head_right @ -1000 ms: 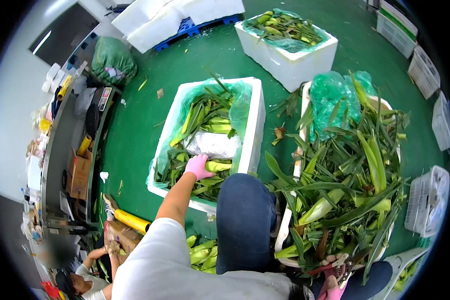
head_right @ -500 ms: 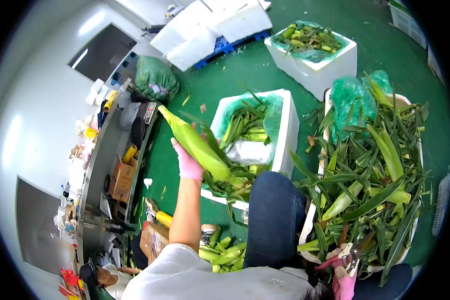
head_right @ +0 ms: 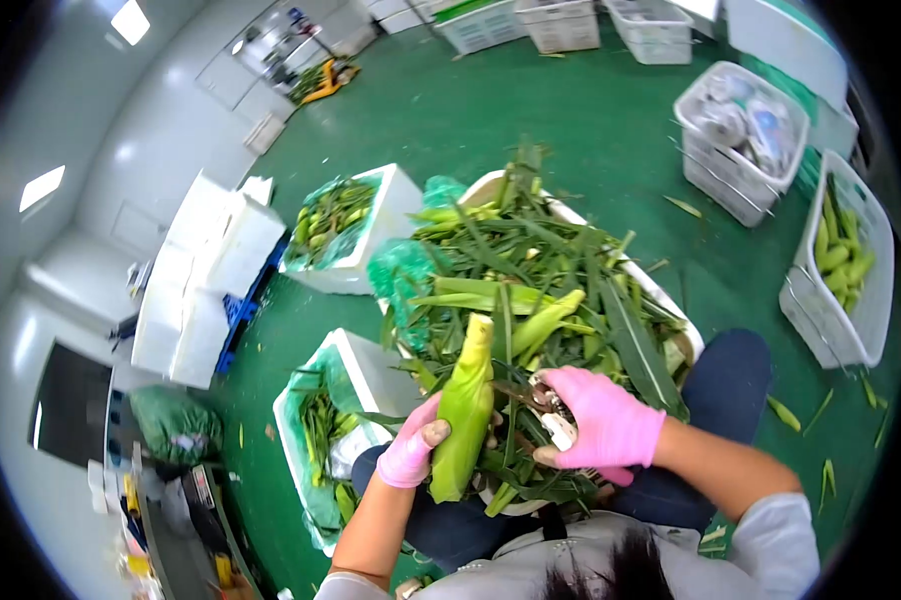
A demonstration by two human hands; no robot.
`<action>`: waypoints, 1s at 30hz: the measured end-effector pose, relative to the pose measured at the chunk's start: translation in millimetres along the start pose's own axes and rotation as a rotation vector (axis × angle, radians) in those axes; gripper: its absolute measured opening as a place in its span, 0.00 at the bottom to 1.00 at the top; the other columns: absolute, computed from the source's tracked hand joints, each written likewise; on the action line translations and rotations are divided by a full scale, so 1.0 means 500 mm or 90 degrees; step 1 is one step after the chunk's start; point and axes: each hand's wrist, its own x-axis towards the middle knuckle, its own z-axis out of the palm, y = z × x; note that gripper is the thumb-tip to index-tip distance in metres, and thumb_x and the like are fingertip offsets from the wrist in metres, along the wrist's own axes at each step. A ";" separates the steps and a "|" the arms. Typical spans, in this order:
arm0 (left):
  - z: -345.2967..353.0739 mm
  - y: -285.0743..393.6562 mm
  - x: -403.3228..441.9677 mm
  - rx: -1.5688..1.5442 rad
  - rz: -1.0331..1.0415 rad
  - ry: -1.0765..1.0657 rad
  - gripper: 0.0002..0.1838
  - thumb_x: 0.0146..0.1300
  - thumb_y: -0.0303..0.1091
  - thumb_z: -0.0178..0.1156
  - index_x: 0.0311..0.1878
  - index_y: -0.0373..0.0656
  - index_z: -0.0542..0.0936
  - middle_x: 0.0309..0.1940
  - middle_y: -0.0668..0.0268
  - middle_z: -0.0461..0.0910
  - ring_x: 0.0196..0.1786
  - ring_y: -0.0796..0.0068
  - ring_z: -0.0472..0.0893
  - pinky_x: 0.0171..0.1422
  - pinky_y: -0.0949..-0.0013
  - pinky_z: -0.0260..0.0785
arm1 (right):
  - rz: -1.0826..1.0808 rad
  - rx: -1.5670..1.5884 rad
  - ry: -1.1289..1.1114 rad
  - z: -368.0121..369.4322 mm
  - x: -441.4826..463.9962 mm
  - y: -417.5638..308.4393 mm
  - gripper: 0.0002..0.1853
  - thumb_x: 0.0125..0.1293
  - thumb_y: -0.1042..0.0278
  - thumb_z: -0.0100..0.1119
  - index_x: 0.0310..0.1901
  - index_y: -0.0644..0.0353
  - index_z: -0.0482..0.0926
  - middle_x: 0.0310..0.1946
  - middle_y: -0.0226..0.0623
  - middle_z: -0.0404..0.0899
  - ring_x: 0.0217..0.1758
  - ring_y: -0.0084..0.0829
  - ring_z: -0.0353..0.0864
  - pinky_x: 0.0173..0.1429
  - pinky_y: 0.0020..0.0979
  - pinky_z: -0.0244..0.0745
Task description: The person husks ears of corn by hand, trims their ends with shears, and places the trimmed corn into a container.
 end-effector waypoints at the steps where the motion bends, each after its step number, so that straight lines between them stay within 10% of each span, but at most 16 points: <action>1: -0.006 -0.013 0.011 -0.027 -0.047 -0.052 0.49 0.60 0.66 0.68 0.72 0.35 0.68 0.55 0.55 0.81 0.52 0.66 0.84 0.60 0.63 0.77 | -0.038 -0.033 0.016 -0.002 0.000 0.028 0.44 0.50 0.47 0.79 0.63 0.65 0.70 0.53 0.54 0.77 0.58 0.56 0.78 0.64 0.48 0.74; 8: -0.050 -0.067 0.068 -0.071 -0.185 -0.154 0.45 0.65 0.65 0.64 0.71 0.38 0.69 0.51 0.55 0.82 0.48 0.67 0.84 0.56 0.64 0.79 | 0.020 -0.026 -0.021 -0.010 0.013 0.070 0.34 0.49 0.54 0.73 0.58 0.61 0.76 0.45 0.48 0.82 0.51 0.50 0.83 0.55 0.45 0.79; 13: -0.044 -0.075 0.039 0.316 -0.137 -0.075 0.54 0.59 0.40 0.78 0.79 0.34 0.54 0.73 0.51 0.68 0.75 0.63 0.68 0.81 0.63 0.59 | 0.143 -0.047 -0.054 0.012 0.005 0.078 0.26 0.52 0.57 0.70 0.52 0.59 0.78 0.39 0.47 0.85 0.44 0.50 0.87 0.49 0.44 0.82; 17: -0.020 -0.085 -0.001 0.306 -0.157 -0.018 0.48 0.56 0.33 0.79 0.76 0.34 0.62 0.66 0.59 0.75 0.66 0.69 0.74 0.75 0.65 0.65 | 0.127 -0.022 -0.062 0.040 -0.026 0.112 0.22 0.56 0.55 0.69 0.48 0.59 0.77 0.34 0.47 0.84 0.38 0.51 0.86 0.44 0.44 0.81; 24: -0.096 -0.048 0.024 0.275 -0.145 -0.098 0.43 0.60 0.44 0.75 0.73 0.32 0.69 0.62 0.62 0.78 0.64 0.72 0.75 0.72 0.66 0.66 | 0.237 0.628 -0.070 0.032 -0.066 0.113 0.15 0.60 0.74 0.65 0.49 0.61 0.75 0.32 0.29 0.80 0.31 0.22 0.81 0.39 0.29 0.80; 30: -0.012 0.123 0.104 0.728 -0.013 -0.276 0.39 0.58 0.51 0.72 0.71 0.45 0.74 0.50 0.52 0.85 0.51 0.52 0.86 0.57 0.59 0.79 | -0.149 -0.027 0.169 -0.092 -0.026 0.025 0.28 0.53 0.72 0.72 0.57 0.61 0.73 0.41 0.37 0.84 0.43 0.39 0.87 0.51 0.39 0.81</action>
